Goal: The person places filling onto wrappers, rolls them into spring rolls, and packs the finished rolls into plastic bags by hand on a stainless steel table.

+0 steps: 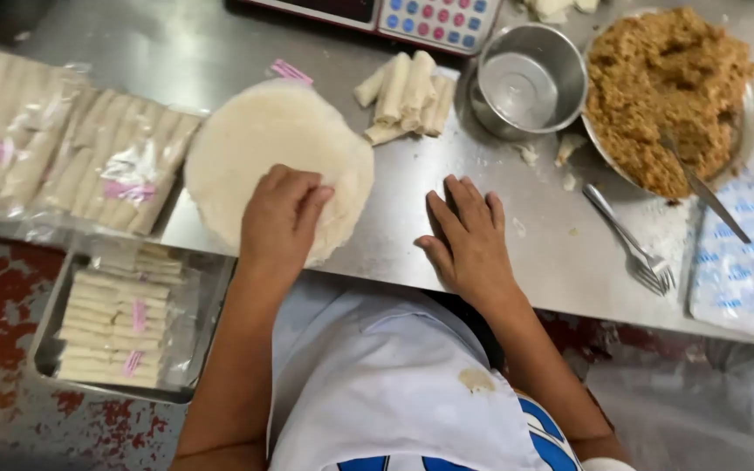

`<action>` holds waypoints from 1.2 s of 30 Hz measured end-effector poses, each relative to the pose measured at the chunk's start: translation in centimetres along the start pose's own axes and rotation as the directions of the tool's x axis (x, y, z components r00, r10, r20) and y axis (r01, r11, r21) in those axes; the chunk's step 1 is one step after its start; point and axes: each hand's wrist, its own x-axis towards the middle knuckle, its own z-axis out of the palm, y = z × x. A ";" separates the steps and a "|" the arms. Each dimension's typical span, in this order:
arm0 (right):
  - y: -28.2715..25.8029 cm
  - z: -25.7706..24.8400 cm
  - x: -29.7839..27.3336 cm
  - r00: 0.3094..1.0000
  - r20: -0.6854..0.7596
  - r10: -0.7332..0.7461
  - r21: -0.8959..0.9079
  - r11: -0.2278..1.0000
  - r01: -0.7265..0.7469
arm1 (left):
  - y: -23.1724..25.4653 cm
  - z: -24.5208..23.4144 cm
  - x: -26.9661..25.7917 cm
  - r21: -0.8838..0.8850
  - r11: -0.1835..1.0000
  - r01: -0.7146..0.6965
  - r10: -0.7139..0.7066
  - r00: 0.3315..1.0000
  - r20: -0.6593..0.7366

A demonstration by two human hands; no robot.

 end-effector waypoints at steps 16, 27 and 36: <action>2.9 -7.3 -4.2 0.789 0.043 0.613 0.823 0.426 -0.376 | 6.5 7.6 1.6 -0.708 0.638 0.302 0.077 0.890 0.449; 2.1 -8.4 -4.8 0.889 -0.391 0.239 0.004 0.966 -0.258 | 4.3 14.6 1.2 0.166 0.841 -0.515 0.518 0.855 0.027; -0.1 -3.1 -10.7 0.936 -0.217 -0.276 -0.203 0.951 0.234 | 4.7 11.0 -6.0 0.375 0.763 -0.526 0.381 0.835 0.396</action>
